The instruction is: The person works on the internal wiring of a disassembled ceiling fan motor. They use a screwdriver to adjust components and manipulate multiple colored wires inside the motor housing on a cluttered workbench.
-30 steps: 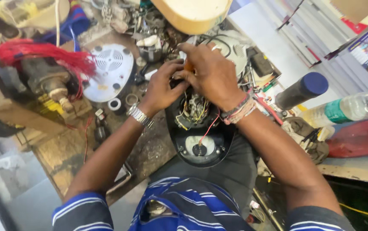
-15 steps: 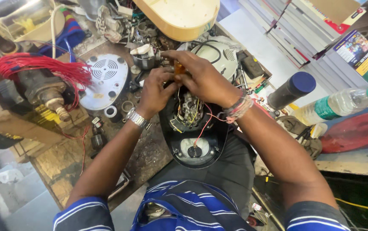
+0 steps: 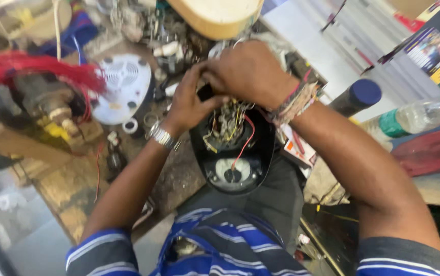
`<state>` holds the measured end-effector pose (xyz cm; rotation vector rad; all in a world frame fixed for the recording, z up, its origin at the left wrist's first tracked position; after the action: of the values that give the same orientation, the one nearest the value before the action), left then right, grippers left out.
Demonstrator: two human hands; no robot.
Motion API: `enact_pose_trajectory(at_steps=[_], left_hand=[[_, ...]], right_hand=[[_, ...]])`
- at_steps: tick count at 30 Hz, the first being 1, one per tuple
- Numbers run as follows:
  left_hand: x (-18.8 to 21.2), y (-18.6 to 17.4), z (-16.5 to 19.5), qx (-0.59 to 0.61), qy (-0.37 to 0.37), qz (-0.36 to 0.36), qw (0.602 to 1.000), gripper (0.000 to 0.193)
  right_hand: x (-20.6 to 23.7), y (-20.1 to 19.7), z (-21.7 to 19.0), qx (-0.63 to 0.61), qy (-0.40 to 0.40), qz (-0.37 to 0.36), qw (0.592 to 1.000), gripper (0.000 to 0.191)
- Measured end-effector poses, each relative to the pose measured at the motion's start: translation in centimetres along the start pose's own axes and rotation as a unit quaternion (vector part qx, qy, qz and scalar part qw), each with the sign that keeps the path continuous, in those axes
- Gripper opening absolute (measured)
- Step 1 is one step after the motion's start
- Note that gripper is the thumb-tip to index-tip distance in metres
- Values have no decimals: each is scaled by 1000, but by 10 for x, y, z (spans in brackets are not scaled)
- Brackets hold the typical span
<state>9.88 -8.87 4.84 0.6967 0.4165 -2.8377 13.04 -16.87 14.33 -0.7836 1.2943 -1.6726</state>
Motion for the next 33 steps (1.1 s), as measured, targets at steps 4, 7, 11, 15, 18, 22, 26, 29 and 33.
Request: enact_pose_trajectory(at_steps=[4,7,11,15,18,22,26,29,33], left_hand=[[-2,-2,-4,9,-24,-15,1000,44],[-2,-2,4,131,-2,-36,991,44],[0,-3,21,67,66,-10,996,53],[-5,-1,-2,-11,-42,-15,999,31],[-6,-2,15,-8,56,-34,998,29],[-7,10,2,54,-23,-60,997,36],[-11,4,2,-55,-16,-32,998,30],[-8,2,5,83,6,-62,995,33],[-3,6,20,48,89,-71,992,42]], right_hand=[[-1,-10,3,27,7,38,999,48],[6,-40,-10,-63,-116,162,978,32],[-8,-9,-3,14,-32,35,999,36],[-5,-17,-3,34,-4,90,995,34],[10,-46,-14,-15,-124,211,969,28],[-4,-16,3,8,-17,53,998,32],[-4,-8,11,16,59,23,998,47],[-1,-29,-3,-10,-35,115,993,34],[-1,-42,-14,-12,-79,162,984,29]])
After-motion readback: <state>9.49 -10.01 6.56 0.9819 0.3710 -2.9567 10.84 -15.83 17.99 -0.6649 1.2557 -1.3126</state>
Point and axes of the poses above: each hand's wrist, its own x-axis away from the middle knuckle, its own y-axis out of the palm, z = x × y, the point moved 10 cm from there along -x, towards the middle knuckle, and after that the axes turned 9 degrees about x, right-handed, at the moved point
